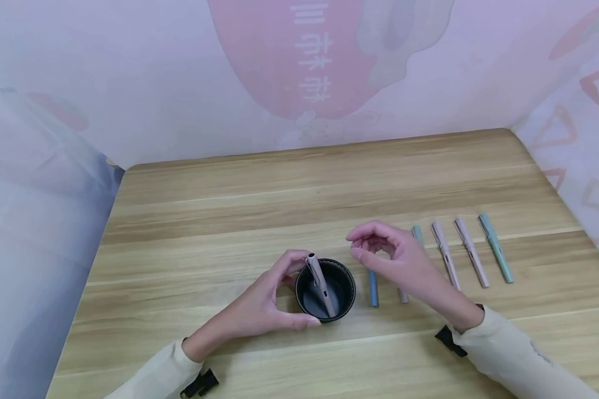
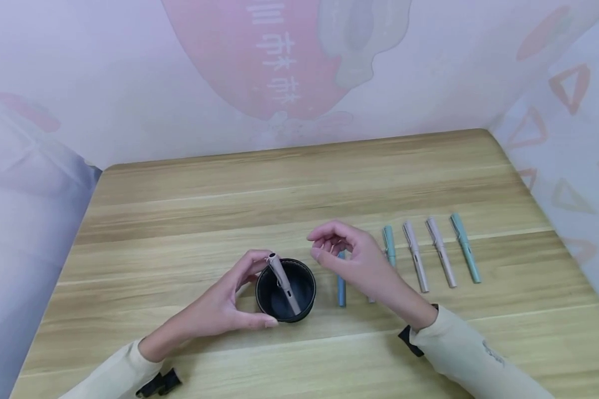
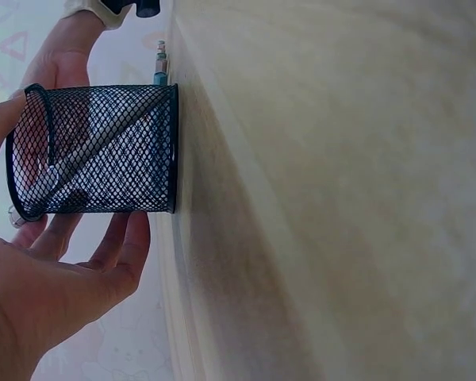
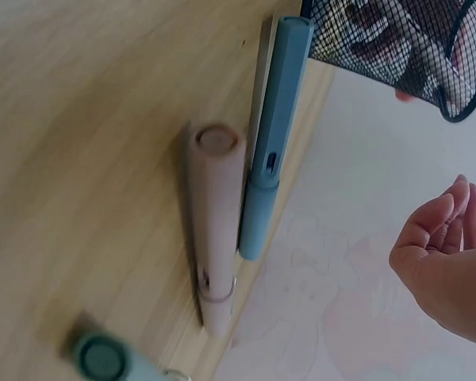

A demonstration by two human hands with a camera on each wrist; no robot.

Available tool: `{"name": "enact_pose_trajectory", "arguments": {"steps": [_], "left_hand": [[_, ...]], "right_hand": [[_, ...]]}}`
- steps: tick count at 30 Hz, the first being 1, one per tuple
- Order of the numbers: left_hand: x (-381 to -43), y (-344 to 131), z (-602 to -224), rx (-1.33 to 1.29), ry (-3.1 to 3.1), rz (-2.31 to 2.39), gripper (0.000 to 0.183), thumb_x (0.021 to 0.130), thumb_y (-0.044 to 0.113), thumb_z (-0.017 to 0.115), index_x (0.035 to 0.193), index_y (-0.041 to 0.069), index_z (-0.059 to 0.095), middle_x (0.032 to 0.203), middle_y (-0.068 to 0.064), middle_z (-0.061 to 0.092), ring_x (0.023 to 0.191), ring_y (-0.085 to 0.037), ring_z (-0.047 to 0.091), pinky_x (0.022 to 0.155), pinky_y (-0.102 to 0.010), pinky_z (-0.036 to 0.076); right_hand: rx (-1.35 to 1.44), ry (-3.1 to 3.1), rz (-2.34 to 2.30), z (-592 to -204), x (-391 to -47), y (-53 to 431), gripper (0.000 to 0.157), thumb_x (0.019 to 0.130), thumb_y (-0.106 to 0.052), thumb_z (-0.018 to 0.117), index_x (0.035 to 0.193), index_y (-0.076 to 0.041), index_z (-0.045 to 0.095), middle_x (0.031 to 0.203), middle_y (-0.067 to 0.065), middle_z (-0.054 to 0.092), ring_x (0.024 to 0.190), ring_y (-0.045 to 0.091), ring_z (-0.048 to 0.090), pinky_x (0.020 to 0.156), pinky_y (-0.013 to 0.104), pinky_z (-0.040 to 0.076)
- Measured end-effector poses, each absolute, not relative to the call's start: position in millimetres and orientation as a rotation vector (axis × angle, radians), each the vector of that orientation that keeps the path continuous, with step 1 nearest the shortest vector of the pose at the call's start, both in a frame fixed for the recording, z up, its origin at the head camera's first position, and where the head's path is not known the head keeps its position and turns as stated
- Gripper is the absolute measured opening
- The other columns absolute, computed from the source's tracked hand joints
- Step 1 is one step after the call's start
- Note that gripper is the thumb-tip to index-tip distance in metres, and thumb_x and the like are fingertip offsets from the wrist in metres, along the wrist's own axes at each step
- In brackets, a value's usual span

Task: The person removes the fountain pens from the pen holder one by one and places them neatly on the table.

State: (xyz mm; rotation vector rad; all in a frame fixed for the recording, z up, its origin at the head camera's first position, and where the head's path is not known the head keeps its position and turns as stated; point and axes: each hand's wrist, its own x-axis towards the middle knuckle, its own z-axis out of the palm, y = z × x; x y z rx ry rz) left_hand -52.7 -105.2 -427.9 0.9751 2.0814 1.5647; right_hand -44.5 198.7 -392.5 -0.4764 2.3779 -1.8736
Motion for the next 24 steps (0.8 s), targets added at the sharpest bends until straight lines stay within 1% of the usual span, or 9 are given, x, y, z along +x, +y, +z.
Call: {"name": "enact_pose_trajectory", "arguments": {"steps": [5, 9, 12, 14, 17, 21, 24], "left_hand": [[-52, -105, -429, 0.985, 2.079, 1.568, 0.092, 0.083, 0.025, 0.099, 0.157, 0.016, 0.044, 0.153, 0.004, 0.062, 0.135, -0.022, 0.059, 0.108, -0.042, 0.052], [-51, -105, -429, 0.976, 2.074, 1.566, 0.093, 0.083, 0.025, 0.1, 0.157, 0.019, 0.044, 0.153, 0.005, 0.062, 0.137, -0.021, 0.058, 0.109, -0.042, 0.052], [-50, -105, -428, 0.972, 2.07, 1.565, 0.093, 0.082, 0.024, 0.1, 0.156, 0.023, 0.044, 0.154, 0.006, 0.062, 0.139, -0.021, 0.058, 0.109, -0.042, 0.052], [-50, -106, -428, 0.973, 2.068, 1.564, 0.092, 0.083, 0.024, 0.1, 0.155, 0.026, 0.044, 0.154, 0.005, 0.062, 0.139, -0.02, 0.057, 0.108, -0.042, 0.052], [-51, -106, -428, 0.984, 2.065, 1.566, 0.09, 0.084, 0.024, 0.099, 0.154, 0.026, 0.045, 0.154, 0.001, 0.062, 0.138, -0.021, 0.057, 0.108, -0.042, 0.052], [-51, -105, -428, 0.991, 2.066, 1.566, 0.088, 0.084, 0.024, 0.099, 0.154, 0.026, 0.045, 0.152, 0.0, 0.063, 0.136, -0.021, 0.058, 0.107, -0.043, 0.052], [-51, -105, -429, 0.986, 2.066, 1.569, 0.089, 0.084, 0.024, 0.099, 0.153, 0.027, 0.045, 0.151, 0.005, 0.063, 0.135, -0.02, 0.059, 0.107, -0.042, 0.052]], "right_hand": [[-0.497, 2.334, -1.887, -392, -44, 189, 0.019, 0.103, -0.008, 0.074, 0.122, -0.007, 0.073, 0.11, 0.015, 0.072, 0.097, 0.026, 0.064, 0.087, 0.028, 0.057], [-0.512, 2.324, -1.886, -392, -44, 182, 0.019, 0.103, -0.008, 0.074, 0.122, -0.008, 0.073, 0.109, 0.01, 0.072, 0.097, 0.026, 0.064, 0.088, 0.028, 0.056], [-0.518, 2.331, -1.86, -392, -44, 177, 0.019, 0.103, -0.01, 0.075, 0.122, -0.009, 0.073, 0.109, 0.006, 0.071, 0.097, 0.026, 0.064, 0.087, 0.03, 0.057], [-0.515, 2.337, -1.836, -392, -44, 174, 0.019, 0.103, -0.013, 0.075, 0.122, -0.011, 0.074, 0.108, 0.004, 0.071, 0.097, 0.025, 0.064, 0.086, 0.032, 0.057], [-0.517, 2.336, -1.814, -393, -45, 170, 0.02, 0.103, -0.017, 0.075, 0.123, -0.013, 0.074, 0.109, 0.003, 0.07, 0.098, 0.025, 0.064, 0.085, 0.034, 0.056], [-0.539, 2.321, -1.808, -395, -48, 165, 0.023, 0.103, -0.017, 0.075, 0.124, -0.008, 0.073, 0.11, 0.003, 0.07, 0.098, 0.026, 0.064, 0.086, 0.035, 0.056], [-0.544, 2.315, -1.801, -395, -48, 161, 0.025, 0.102, -0.017, 0.076, 0.125, -0.006, 0.073, 0.111, 0.003, 0.071, 0.099, 0.025, 0.064, 0.087, 0.035, 0.056]]}}
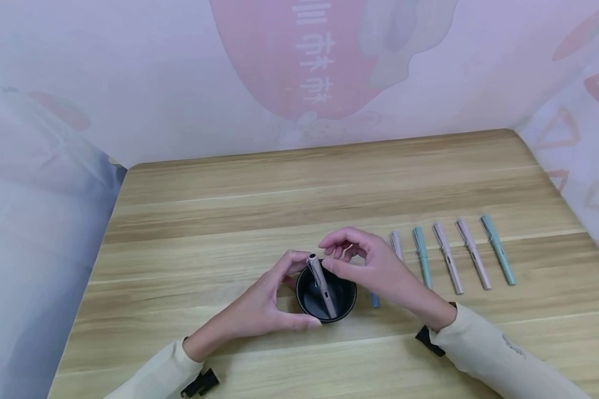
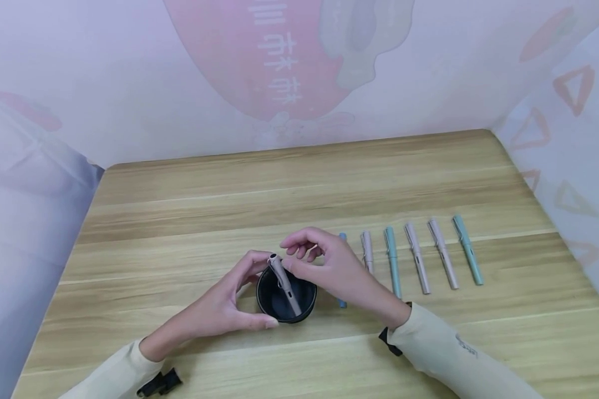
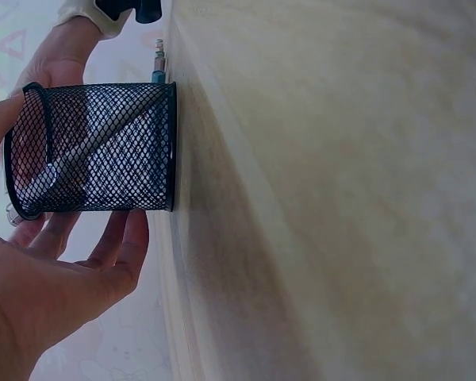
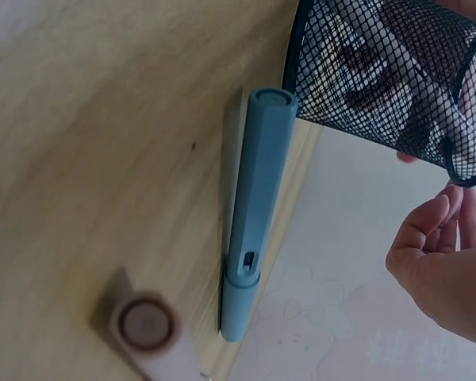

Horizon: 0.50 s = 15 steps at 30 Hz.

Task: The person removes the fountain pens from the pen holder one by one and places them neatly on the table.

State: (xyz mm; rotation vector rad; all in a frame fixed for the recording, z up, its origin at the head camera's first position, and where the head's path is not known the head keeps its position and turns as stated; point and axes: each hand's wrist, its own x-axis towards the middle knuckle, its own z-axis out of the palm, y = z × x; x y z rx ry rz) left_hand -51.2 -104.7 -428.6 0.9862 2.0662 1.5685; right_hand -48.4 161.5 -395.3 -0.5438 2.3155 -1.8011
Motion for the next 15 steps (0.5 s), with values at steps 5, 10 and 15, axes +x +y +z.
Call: {"name": "enact_pose_trajectory", "arguments": {"steps": [5, 10, 15], "left_hand": [[-51, -103, -428, 0.994, 2.053, 1.575, 0.09, 0.083, 0.021, 0.1, 0.153, 0.028, 0.045, 0.152, 0.008, 0.062, 0.137, -0.02, 0.058, 0.107, -0.041, 0.052], [-52, -103, -428, 1.011, 2.043, 1.576, 0.089, 0.084, 0.02, 0.099, 0.154, 0.027, 0.044, 0.153, 0.007, 0.062, 0.138, -0.02, 0.057, 0.108, -0.041, 0.052], [-51, -104, -428, 1.0, 2.056, 1.568, 0.086, 0.084, 0.022, 0.099, 0.152, 0.027, 0.046, 0.151, 0.008, 0.062, 0.138, -0.019, 0.057, 0.107, -0.041, 0.051]], "right_hand": [[-0.523, 2.323, -1.787, -398, -48, 157, 0.023, 0.101, -0.019, 0.078, 0.123, -0.012, 0.075, 0.112, 0.0, 0.073, 0.1, 0.024, 0.065, 0.087, 0.033, 0.055], [-0.515, 2.343, -1.787, -399, -47, 153, 0.021, 0.1, -0.02, 0.081, 0.121, -0.017, 0.077, 0.113, -0.002, 0.072, 0.101, 0.023, 0.064, 0.088, 0.034, 0.055], [-0.521, 2.342, -1.786, -401, -47, 149, 0.022, 0.099, -0.021, 0.082, 0.119, -0.018, 0.076, 0.115, -0.002, 0.071, 0.103, 0.022, 0.064, 0.088, 0.036, 0.056]]}}
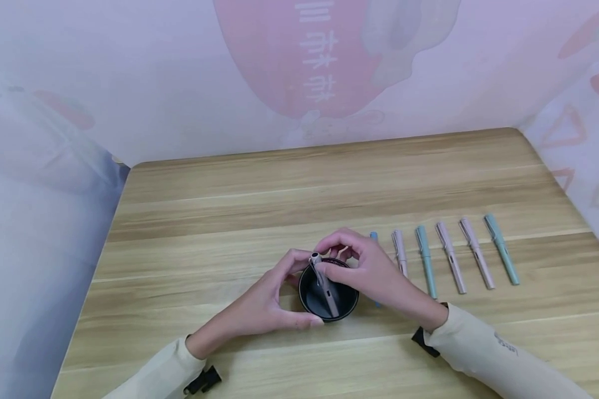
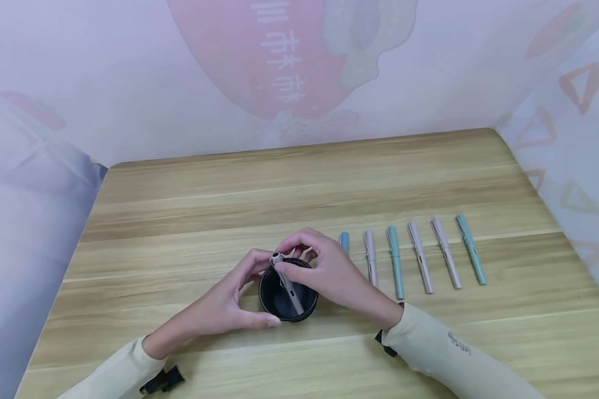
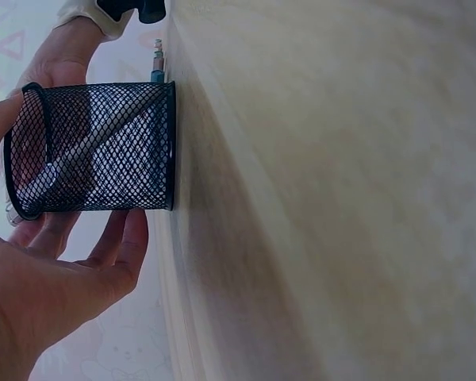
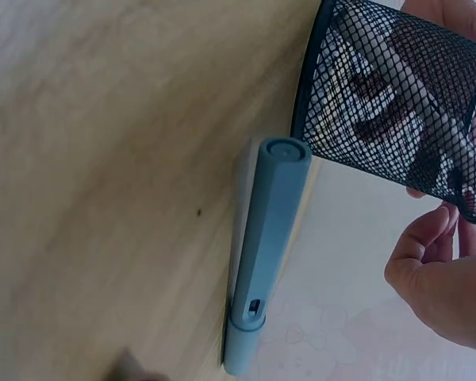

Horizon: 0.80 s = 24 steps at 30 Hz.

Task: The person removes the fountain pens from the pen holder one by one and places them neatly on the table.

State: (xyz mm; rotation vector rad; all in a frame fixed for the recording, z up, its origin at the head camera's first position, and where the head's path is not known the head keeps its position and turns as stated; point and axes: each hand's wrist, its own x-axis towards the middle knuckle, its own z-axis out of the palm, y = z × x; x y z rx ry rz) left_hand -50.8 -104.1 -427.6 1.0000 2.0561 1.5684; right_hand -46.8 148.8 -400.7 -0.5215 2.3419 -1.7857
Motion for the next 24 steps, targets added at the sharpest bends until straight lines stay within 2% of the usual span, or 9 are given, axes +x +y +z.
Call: {"name": "enact_pose_trajectory", "arguments": {"steps": [12, 20, 24], "left_hand": [[-50.4, -104.3, -426.8, 0.994, 2.048, 1.575, 0.084, 0.084, 0.022, 0.099, 0.151, 0.024, 0.047, 0.15, 0.007, 0.063, 0.135, -0.021, 0.059, 0.108, -0.04, 0.052], [-50.3, -105.2, -428.2, 0.988, 2.047, 1.579, 0.086, 0.084, 0.022, 0.098, 0.152, 0.028, 0.046, 0.153, 0.007, 0.06, 0.138, -0.022, 0.057, 0.109, -0.041, 0.051], [-50.7, -105.2, -428.3, 0.987, 2.04, 1.586, 0.089, 0.084, 0.021, 0.099, 0.155, 0.029, 0.045, 0.156, 0.006, 0.058, 0.141, -0.023, 0.056, 0.109, -0.041, 0.052]], "right_hand": [[-0.593, 2.375, -1.839, -405.2, -44.9, 139.3, 0.02, 0.098, -0.017, 0.081, 0.115, -0.016, 0.072, 0.108, -0.002, 0.07, 0.099, 0.022, 0.063, 0.087, 0.035, 0.055], [-0.527, 2.462, -1.836, -407.7, -41.8, 140.2, 0.018, 0.097, -0.015, 0.081, 0.111, -0.017, 0.071, 0.104, -0.003, 0.069, 0.095, 0.021, 0.062, 0.086, 0.035, 0.053], [-0.497, 2.493, -1.852, -404.6, -40.3, 143.7, 0.019, 0.097, -0.012, 0.082, 0.112, -0.014, 0.071, 0.101, -0.002, 0.069, 0.094, 0.021, 0.063, 0.086, 0.039, 0.054]]}}
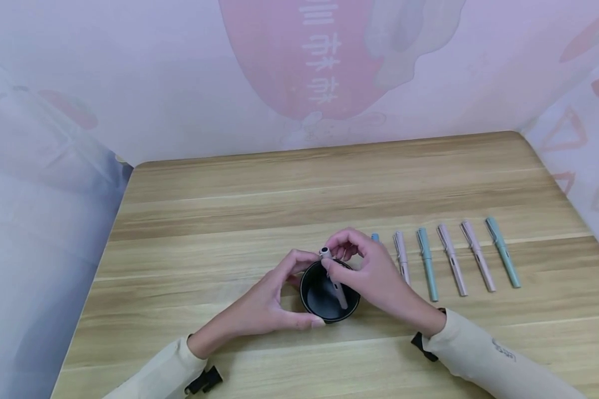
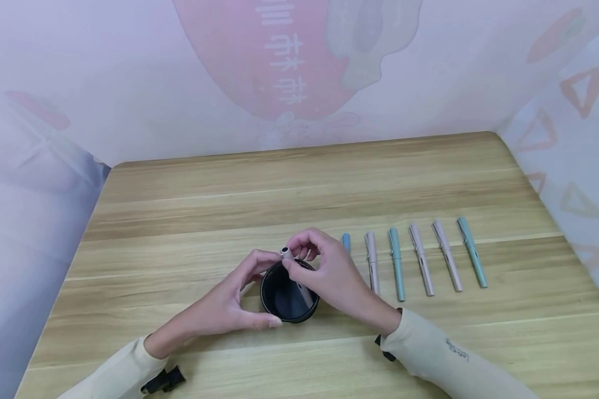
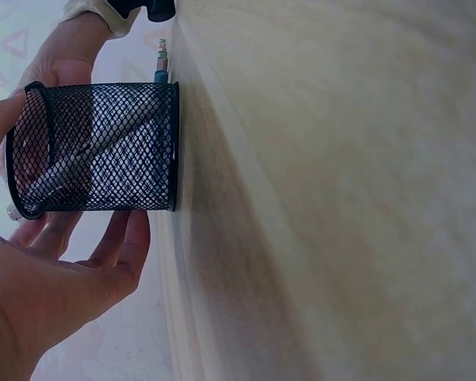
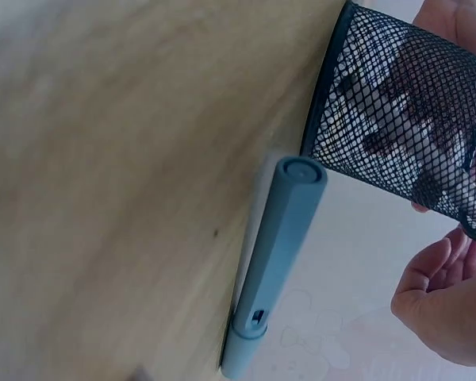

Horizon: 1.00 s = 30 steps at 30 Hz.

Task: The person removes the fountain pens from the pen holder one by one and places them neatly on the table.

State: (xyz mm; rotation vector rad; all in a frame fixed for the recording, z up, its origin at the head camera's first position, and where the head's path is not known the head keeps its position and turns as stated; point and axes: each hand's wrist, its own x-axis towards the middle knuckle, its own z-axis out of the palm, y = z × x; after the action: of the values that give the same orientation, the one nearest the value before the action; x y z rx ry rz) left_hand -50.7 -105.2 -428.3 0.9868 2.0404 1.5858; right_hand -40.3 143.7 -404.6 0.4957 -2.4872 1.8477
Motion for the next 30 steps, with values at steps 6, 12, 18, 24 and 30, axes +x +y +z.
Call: {"name": "enact_pose_trajectory", "arguments": {"steps": [6, 12, 18, 24, 30], "left_hand": [[-51, -105, -427, 0.984, 2.041, 1.584, 0.088, 0.085, 0.025, 0.098, 0.155, 0.028, 0.046, 0.155, 0.006, 0.058, 0.139, -0.024, 0.058, 0.11, -0.041, 0.051], [-50, -105, -426, 0.959, 2.046, 1.579, 0.087, 0.085, 0.026, 0.098, 0.155, 0.027, 0.046, 0.153, 0.006, 0.059, 0.136, -0.023, 0.06, 0.112, -0.041, 0.05], [-50, -103, -427, 0.961, 2.033, 1.59, 0.089, 0.085, 0.024, 0.098, 0.156, 0.022, 0.045, 0.153, 0.005, 0.061, 0.139, -0.023, 0.058, 0.111, -0.044, 0.051], [-50, -103, -426, 0.965, 2.03, 1.59, 0.092, 0.084, 0.021, 0.099, 0.157, 0.016, 0.044, 0.153, 0.007, 0.061, 0.14, -0.023, 0.057, 0.11, -0.045, 0.052], [-51, -103, -426, 0.976, 2.01, 1.603, 0.093, 0.083, 0.018, 0.099, 0.158, 0.012, 0.043, 0.154, 0.003, 0.061, 0.139, -0.029, 0.058, 0.11, -0.046, 0.052]], "right_hand": [[0.464, -2.447, 1.831, -401, -40, 148, 0.019, 0.099, -0.012, 0.081, 0.115, -0.011, 0.071, 0.101, -0.001, 0.071, 0.093, 0.02, 0.066, 0.087, 0.04, 0.056], [0.392, -2.44, 1.866, -395, -40, 154, 0.021, 0.101, -0.015, 0.079, 0.118, -0.009, 0.068, 0.103, 0.004, 0.068, 0.097, 0.022, 0.063, 0.089, 0.038, 0.054], [0.393, -2.391, 1.872, -386, -43, 162, 0.021, 0.102, -0.006, 0.076, 0.12, -0.002, 0.065, 0.104, 0.008, 0.066, 0.096, 0.026, 0.061, 0.088, 0.029, 0.053], [0.421, -2.331, 1.875, -382, -43, 168, 0.022, 0.103, 0.001, 0.071, 0.123, 0.002, 0.06, 0.107, 0.011, 0.065, 0.095, 0.025, 0.06, 0.085, 0.027, 0.053], [0.45, -2.234, 1.908, -383, -43, 169, 0.02, 0.105, 0.006, 0.064, 0.123, 0.008, 0.056, 0.11, 0.015, 0.064, 0.096, 0.023, 0.06, 0.086, 0.025, 0.054]]}}
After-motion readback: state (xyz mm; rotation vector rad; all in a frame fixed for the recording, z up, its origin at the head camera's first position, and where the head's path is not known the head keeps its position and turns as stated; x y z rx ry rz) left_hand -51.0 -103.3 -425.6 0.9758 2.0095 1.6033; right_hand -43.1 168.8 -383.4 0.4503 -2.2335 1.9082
